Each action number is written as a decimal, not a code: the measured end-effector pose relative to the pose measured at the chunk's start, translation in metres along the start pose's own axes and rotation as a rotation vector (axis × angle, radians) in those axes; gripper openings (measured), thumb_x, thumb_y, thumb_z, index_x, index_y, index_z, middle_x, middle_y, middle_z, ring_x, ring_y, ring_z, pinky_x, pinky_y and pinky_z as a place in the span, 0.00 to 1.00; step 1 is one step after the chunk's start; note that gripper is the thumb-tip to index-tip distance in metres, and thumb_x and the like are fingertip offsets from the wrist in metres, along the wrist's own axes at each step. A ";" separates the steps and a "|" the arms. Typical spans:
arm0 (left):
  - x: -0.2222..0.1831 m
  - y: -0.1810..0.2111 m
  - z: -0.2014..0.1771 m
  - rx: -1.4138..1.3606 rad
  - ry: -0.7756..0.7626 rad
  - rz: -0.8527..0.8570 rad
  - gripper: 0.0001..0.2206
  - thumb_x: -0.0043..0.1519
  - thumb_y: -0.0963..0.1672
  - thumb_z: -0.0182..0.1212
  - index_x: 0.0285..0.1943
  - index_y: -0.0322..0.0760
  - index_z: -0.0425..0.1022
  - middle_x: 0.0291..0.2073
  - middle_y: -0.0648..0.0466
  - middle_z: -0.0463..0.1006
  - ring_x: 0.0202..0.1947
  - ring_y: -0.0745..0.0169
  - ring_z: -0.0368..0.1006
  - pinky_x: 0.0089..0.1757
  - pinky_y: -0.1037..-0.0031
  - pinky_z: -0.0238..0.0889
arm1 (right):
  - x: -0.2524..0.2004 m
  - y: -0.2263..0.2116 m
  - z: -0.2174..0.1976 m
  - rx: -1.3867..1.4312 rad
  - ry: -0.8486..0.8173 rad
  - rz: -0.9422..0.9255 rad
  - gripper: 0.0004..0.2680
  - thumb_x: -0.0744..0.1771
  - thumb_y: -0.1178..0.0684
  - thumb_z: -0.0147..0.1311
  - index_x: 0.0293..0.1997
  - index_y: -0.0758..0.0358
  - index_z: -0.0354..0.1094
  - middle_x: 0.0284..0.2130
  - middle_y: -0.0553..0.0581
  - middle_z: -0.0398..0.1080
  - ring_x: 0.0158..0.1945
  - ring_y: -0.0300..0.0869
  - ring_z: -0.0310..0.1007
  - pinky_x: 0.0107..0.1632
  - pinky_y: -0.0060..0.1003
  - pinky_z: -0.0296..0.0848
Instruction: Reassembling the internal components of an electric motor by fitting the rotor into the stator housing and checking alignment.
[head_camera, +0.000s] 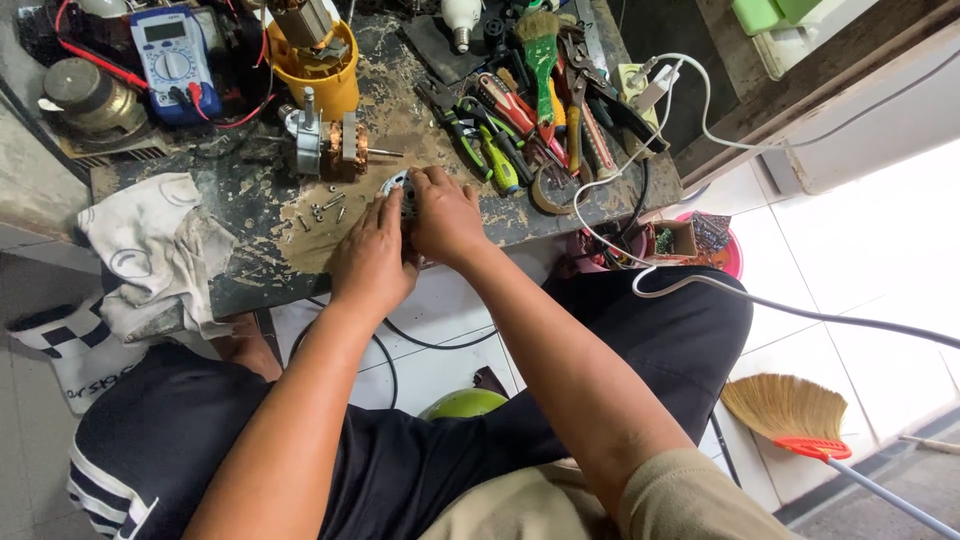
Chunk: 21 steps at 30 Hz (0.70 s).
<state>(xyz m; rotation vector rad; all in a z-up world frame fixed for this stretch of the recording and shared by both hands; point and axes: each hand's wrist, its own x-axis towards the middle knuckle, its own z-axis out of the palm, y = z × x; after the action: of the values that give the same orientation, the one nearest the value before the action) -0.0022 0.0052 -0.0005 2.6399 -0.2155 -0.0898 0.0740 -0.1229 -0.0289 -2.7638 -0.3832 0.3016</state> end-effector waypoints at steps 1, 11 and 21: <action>0.000 -0.002 0.002 -0.001 0.000 -0.001 0.40 0.53 0.43 0.68 0.75 0.33 0.51 0.66 0.32 0.64 0.69 0.36 0.59 0.62 0.52 0.58 | 0.000 0.000 0.000 -0.001 -0.001 -0.001 0.31 0.60 0.54 0.66 0.71 0.60 0.55 0.62 0.58 0.60 0.67 0.55 0.64 0.68 0.63 0.58; 0.000 -0.005 0.007 0.028 0.021 0.017 0.41 0.52 0.44 0.68 0.76 0.33 0.51 0.66 0.33 0.64 0.69 0.37 0.59 0.62 0.53 0.57 | -0.002 -0.002 -0.001 0.047 0.021 0.001 0.28 0.62 0.55 0.63 0.71 0.61 0.56 0.62 0.59 0.61 0.67 0.58 0.63 0.68 0.65 0.57; -0.002 -0.004 0.006 0.028 0.061 0.048 0.41 0.50 0.44 0.71 0.74 0.31 0.53 0.64 0.31 0.66 0.68 0.36 0.61 0.62 0.54 0.57 | -0.004 -0.002 -0.002 0.032 0.019 -0.006 0.30 0.61 0.56 0.63 0.72 0.61 0.55 0.63 0.60 0.60 0.68 0.59 0.63 0.68 0.66 0.58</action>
<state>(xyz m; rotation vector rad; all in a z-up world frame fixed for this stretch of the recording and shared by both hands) -0.0043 0.0067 -0.0074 2.6592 -0.2606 0.0100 0.0706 -0.1229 -0.0263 -2.7322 -0.3779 0.2769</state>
